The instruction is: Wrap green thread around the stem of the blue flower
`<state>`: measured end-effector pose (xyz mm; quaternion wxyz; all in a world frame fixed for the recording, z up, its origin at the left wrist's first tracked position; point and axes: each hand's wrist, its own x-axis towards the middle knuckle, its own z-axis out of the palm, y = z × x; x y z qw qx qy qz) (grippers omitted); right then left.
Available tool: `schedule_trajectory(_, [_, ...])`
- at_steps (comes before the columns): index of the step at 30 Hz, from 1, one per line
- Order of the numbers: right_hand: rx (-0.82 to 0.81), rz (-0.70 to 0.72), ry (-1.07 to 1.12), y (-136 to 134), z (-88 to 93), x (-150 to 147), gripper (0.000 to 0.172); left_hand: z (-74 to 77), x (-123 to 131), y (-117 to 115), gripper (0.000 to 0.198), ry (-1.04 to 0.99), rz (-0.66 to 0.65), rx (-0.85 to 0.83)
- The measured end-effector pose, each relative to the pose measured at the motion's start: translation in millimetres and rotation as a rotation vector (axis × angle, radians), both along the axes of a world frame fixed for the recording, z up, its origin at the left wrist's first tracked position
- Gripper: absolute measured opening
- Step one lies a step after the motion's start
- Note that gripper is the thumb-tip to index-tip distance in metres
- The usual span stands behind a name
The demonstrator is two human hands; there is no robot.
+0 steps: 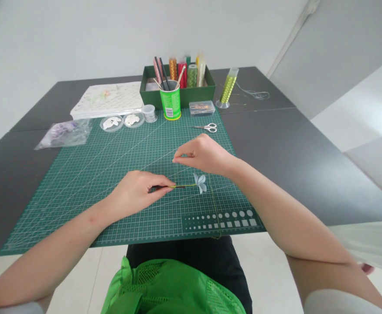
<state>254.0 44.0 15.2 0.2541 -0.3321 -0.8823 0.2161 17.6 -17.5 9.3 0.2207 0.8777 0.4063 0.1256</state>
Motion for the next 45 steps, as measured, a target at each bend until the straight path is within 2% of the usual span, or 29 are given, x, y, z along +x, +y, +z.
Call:
schedule_trajectory(7, [-0.222,-0.034,-0.022,11,-3.9,1,0.021,-4.6,-1,-1,0.012,-0.097,0.002,0.106])
schedule_trajectory(15, [-0.362,-0.051,-0.005,16,-18.4,-5,0.023,-0.9,0,2,0.007,-0.303,0.157,0.066])
schedule_trajectory(18, [-0.332,-0.102,0.058,14,-23.9,-10,0.022,1.8,0,3,0.006,-0.38,0.197,-0.004])
schedule_trajectory(22, [-0.218,-0.175,0.191,11,-25.0,-13,0.023,2.2,0,3,0.01,-0.387,0.174,-0.1])
schedule_trajectory(29, [-0.081,-0.159,0.303,2,-16.4,-14,0.023,-2.0,1,1,0.008,-0.357,0.123,-0.124])
schedule_trajectory(33, [-0.064,-0.141,0.249,4,-19.9,-14,0.022,-1.1,1,0,0.009,-0.364,0.127,-0.054])
schedule_trajectory(39, [-0.124,-0.103,0.108,12,-28.2,-11,0.026,2.0,-2,1,0.009,-0.343,0.157,0.142])
schedule_trajectory(42, [-0.173,-0.031,0.078,12,-26.4,-10,0.032,1.0,-2,2,0.008,-0.342,0.2,0.203])
schedule_trajectory(45, [-0.262,0.054,0.057,10,-23.4,-10,0.033,-0.6,-3,3,0.018,-0.371,0.264,0.22])
